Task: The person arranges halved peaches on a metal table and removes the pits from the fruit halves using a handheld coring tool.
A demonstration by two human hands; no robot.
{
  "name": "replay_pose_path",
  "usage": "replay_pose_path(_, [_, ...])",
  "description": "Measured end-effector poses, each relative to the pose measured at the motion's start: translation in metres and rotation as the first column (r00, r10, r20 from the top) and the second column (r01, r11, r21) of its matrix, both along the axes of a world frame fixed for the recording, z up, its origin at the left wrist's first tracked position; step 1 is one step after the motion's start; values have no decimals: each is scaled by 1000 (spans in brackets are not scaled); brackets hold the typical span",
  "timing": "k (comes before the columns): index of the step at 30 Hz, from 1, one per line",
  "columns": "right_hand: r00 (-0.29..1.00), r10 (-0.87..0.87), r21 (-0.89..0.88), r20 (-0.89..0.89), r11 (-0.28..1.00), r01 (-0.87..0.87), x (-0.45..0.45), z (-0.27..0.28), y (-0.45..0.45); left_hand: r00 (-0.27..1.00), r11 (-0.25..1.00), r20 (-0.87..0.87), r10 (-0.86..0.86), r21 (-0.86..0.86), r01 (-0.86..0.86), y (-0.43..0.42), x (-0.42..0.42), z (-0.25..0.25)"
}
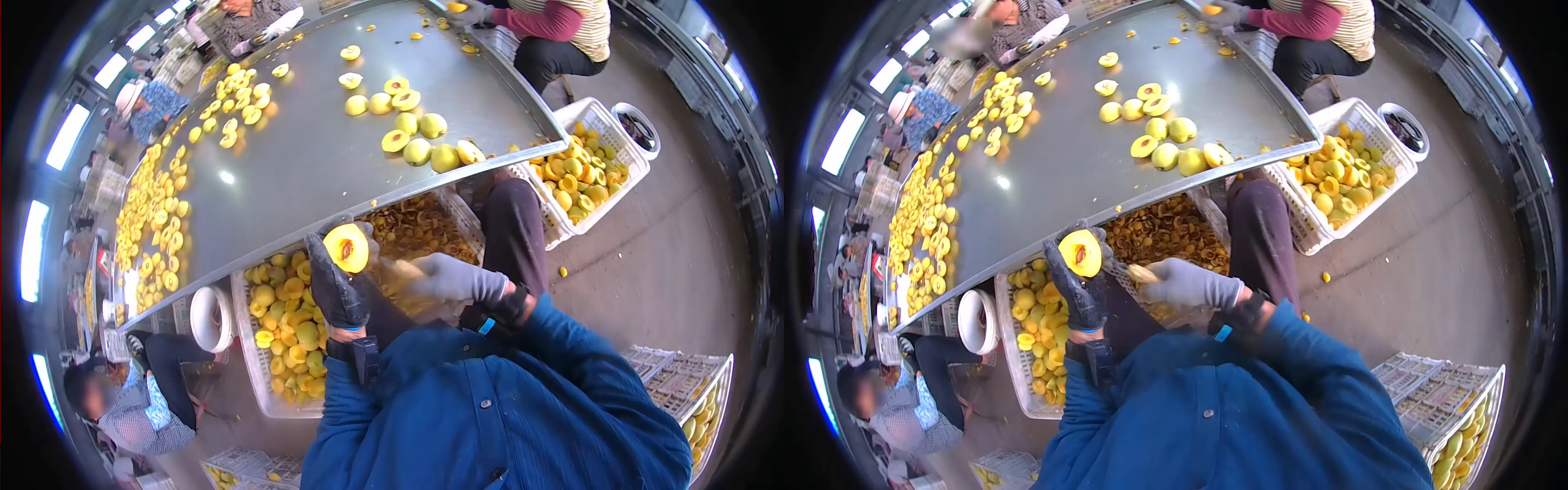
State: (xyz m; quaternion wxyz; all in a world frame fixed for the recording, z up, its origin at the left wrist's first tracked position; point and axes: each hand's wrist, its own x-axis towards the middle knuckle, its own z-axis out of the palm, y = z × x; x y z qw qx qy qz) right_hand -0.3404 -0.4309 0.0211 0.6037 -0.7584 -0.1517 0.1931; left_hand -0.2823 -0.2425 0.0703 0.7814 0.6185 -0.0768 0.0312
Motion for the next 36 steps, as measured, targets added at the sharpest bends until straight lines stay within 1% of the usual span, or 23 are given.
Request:
replay_pose_path(1, [961, 11, -330, 275, 940, 83, -2, -17, -3, 999, 999, -4, 38, -9, -38, 11, 3, -10])
replay_pose_path(2, [865, 79, -596, 495, 755, 272, -4, -34, -6, 995, 995, -16, 97, 10, -97, 34, 11, -35])
replay_pose_path(3, [923, -48, -641, 381, 706, 301, -10, -24, -11, 990, 991, -45, 132, 33, -131, 48, 15, -42])
replay_pose_path(4, [957, -126, -612, 262, 745, 266, -11, -30, -10, 983, 985, -74, 167, 56, -163, 61, 17, -44])
replay_pose_path(7, [950, -164, -602, 265, 742, 296, -22, -39, -5, 982, 913, 45, 183, 364, -187, 78, 8, -42])
replay_pose_path(8, [960, -156, -617, 232, 739, 269, -21, -43, -3, 967, 846, 229, 114, 488, -216, 70, 2, -42])
replay_pose_path(9, [961, -162, -609, 224, 747, 268, -21, -47, -1, 981, 885, 188, 53, 446, -133, 50, -6, -27])
replay_pose_path(12, [950, -188, -587, 249, 751, 302, -18, -46, -4, 978, 905, 168, 124, 386, -181, 11, -1, -19])
replay_pose_path(13, [953, -78, -635, 293, 730, 255, -18, -51, -11, 953, 856, 245, 181, 438, -275, 11, 6, -31])
replay_pose_path(15, [907, -251, -530, 338, 745, 404, -18, -63, -12, 948, 793, 288, 137, 541, -279, 26, 12, -38])
replay_pose_path(16, [926, -276, -562, 256, 737, 375, -18, -77, -13, 942, 744, 280, 186, 585, -321, 35, 12, -37])
replay_pose_path(17, [937, -222, -543, 268, 769, 337, -19, -69, -16, 933, 688, 272, 237, 631, -359, 50, 10, -35])
replay_pose_path(19, [966, -136, -525, 220, 818, 235, -18, -61, -18, 903, 399, 382, 199, 810, -430, 121, 21, -76])
replay_pose_path(21, [993, -72, -520, 93, 847, 110, -15, -78, -18, 834, -31, 552, 10, 834, -551, 160, 32, -88])
replay_pose_path(22, [991, -131, -511, -4, 852, 110, -13, -55, -19, 795, -74, 604, -53, 792, -607, 154, 47, -79])
replay_pose_path(23, [977, -188, -506, -103, 856, 111, -11, -44, -21, 802, 62, 596, -37, 803, -593, 139, 63, -77])
replay_pose_path(24, [986, -157, -521, 49, 838, 159, -15, -49, -23, 813, 196, 582, -19, 799, -568, 101, 80, -61])
replay_pose_path(25, [985, -168, -505, 44, 847, 167, -16, -49, -24, 823, 326, 568, -1, 778, -536, 66, 102, -53])
replay_pose_path(28, [968, -231, -487, 103, 836, 251, -18, -55, -27, 860, 420, 492, -137, 815, -399, -27, 183, -61])
replay_pose_path(29, [970, -244, -481, 19, 848, 223, -18, -58, -28, 859, 449, 485, -164, 812, -373, -63, 199, -60])
replay_pose_path(31, [953, -262, -458, -150, 873, 168, -17, -62, -30, 949, 494, 221, -224, 865, -86, -110, 235, -76])
replay_pose_path(34, [948, -304, -398, -91, 884, 245, -14, -46, -39, 877, 489, 294, -380, 869, -79, -133, 254, -96])
replay_pose_path(36, [915, -399, -315, 55, 863, 395, -10, -32, -47, 949, 733, 61, -309, 651, 197, -122, 260, -98])
